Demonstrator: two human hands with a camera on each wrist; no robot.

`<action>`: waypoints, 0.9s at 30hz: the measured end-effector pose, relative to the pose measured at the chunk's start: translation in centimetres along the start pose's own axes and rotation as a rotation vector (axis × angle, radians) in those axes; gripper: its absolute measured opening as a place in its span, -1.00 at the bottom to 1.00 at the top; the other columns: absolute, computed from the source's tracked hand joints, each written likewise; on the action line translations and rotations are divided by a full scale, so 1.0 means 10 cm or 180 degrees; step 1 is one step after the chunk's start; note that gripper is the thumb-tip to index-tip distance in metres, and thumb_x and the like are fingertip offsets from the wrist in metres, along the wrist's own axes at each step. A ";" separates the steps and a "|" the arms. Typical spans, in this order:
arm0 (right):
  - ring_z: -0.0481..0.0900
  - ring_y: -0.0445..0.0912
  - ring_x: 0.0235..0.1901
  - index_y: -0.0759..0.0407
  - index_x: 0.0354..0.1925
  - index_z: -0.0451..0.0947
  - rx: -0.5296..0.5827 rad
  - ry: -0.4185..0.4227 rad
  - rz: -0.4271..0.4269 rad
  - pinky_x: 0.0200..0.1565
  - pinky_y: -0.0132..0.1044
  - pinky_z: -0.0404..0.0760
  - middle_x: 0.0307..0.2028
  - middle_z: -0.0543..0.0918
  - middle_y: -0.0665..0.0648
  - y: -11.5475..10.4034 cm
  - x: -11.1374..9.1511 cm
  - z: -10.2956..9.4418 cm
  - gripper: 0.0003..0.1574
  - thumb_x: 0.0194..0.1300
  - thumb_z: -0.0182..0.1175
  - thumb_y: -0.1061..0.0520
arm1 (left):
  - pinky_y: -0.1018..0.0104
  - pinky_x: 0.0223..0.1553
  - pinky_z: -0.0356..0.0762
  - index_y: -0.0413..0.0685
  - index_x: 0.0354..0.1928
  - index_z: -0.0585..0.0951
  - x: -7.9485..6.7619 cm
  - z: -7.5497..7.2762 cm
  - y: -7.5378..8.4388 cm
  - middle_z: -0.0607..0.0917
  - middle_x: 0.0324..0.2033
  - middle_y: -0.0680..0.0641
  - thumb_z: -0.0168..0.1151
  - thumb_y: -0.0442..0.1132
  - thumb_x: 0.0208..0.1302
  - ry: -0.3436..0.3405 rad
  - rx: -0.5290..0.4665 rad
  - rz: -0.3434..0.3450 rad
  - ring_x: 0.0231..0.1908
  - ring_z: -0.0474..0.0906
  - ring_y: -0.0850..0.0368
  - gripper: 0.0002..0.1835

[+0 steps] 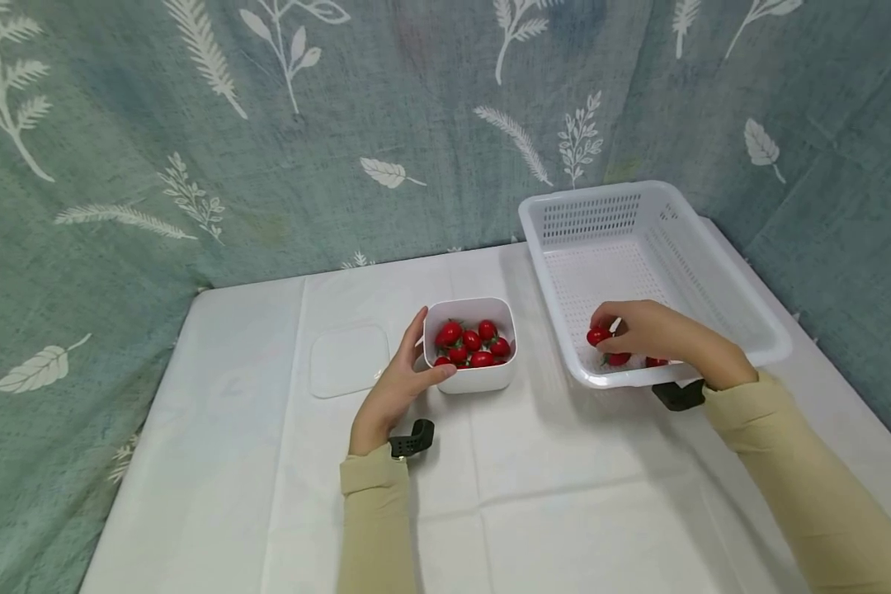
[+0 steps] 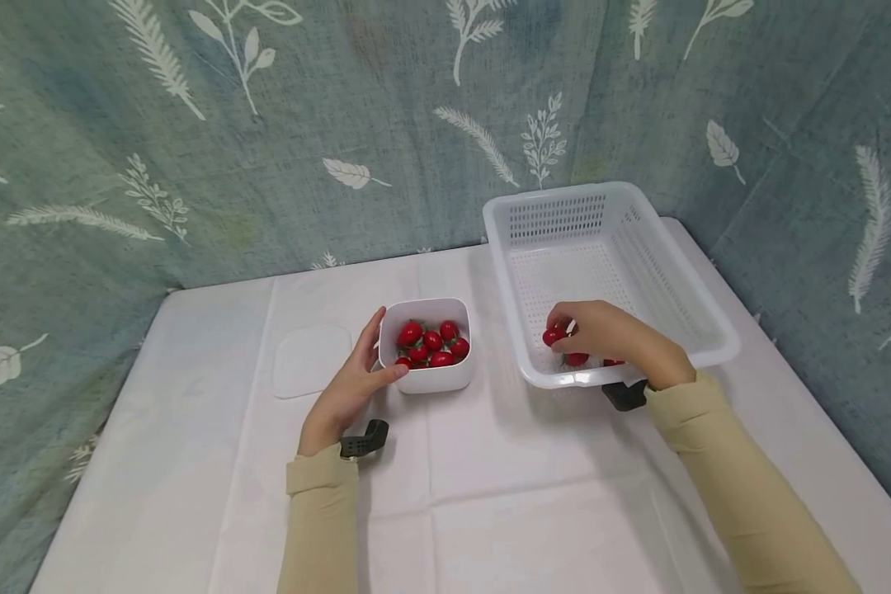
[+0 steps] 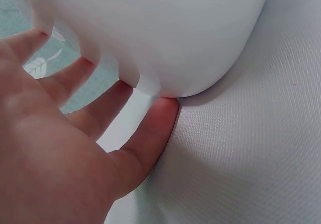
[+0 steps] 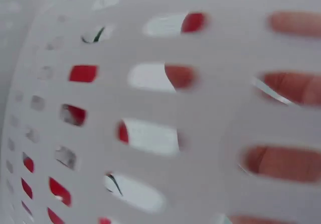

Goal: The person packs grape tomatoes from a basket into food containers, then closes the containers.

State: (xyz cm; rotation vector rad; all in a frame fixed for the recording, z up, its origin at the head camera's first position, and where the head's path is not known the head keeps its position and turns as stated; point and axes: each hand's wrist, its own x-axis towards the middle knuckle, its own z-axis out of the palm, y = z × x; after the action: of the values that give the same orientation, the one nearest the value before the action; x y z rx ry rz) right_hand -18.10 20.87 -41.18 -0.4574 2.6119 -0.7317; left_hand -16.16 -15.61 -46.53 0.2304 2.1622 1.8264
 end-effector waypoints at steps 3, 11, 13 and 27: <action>0.55 -0.08 -0.33 0.01 -0.08 0.42 0.0177 0.0058 -0.0019 -0.42 -0.19 0.51 -0.24 0.58 0.08 -0.03 -0.08 -0.02 -0.64 0.14 0.22 0.01 | -0.17 0.17 -0.05 0.53 0.33 -0.09 -0.06 0.02 0.08 -0.06 0.33 0.13 0.30 -0.20 0.06 -0.0039 -0.0011 -0.0001 0.29 -0.06 0.04 -0.05; 0.55 0.00 -0.29 0.02 -0.09 0.41 0.0524 0.0353 -0.0122 -0.46 -0.22 0.52 -0.30 0.60 0.11 -0.07 -0.26 -0.03 -0.66 0.16 0.20 0.00 | -0.14 0.17 -0.04 0.47 0.35 -0.12 -0.10 0.03 0.16 -0.08 0.34 0.09 0.29 -0.18 0.07 -0.0075 -0.0017 -0.0001 0.30 -0.07 0.02 -0.05; 0.55 0.00 -0.28 -0.01 -0.11 0.42 0.0570 0.0414 -0.0120 -0.46 -0.22 0.52 -0.31 0.62 0.09 -0.07 -0.28 -0.03 -0.68 0.15 0.20 0.00 | -0.15 0.17 -0.05 0.48 0.35 -0.11 -0.10 0.03 0.15 -0.08 0.34 0.09 0.30 -0.16 0.06 -0.0074 -0.0024 -0.0001 0.30 -0.07 0.02 -0.04; 0.57 -0.12 -0.37 -0.18 0.03 0.41 0.0697 0.0726 -0.0331 -0.48 -0.20 0.50 -0.33 0.61 0.02 -0.19 -0.38 0.02 -0.53 0.14 0.15 -0.19 | -0.21 0.15 -0.05 0.54 0.33 -0.09 -0.06 0.02 0.09 -0.06 0.33 0.09 0.28 -0.19 0.07 -0.0016 0.0086 0.0043 0.29 -0.06 0.01 -0.06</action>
State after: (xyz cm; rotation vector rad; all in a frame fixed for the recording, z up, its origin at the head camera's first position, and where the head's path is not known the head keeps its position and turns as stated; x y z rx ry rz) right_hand -14.34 20.81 -39.21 -0.4709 2.6871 -1.1518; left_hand -15.61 -15.39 -45.63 0.2559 2.1883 1.8031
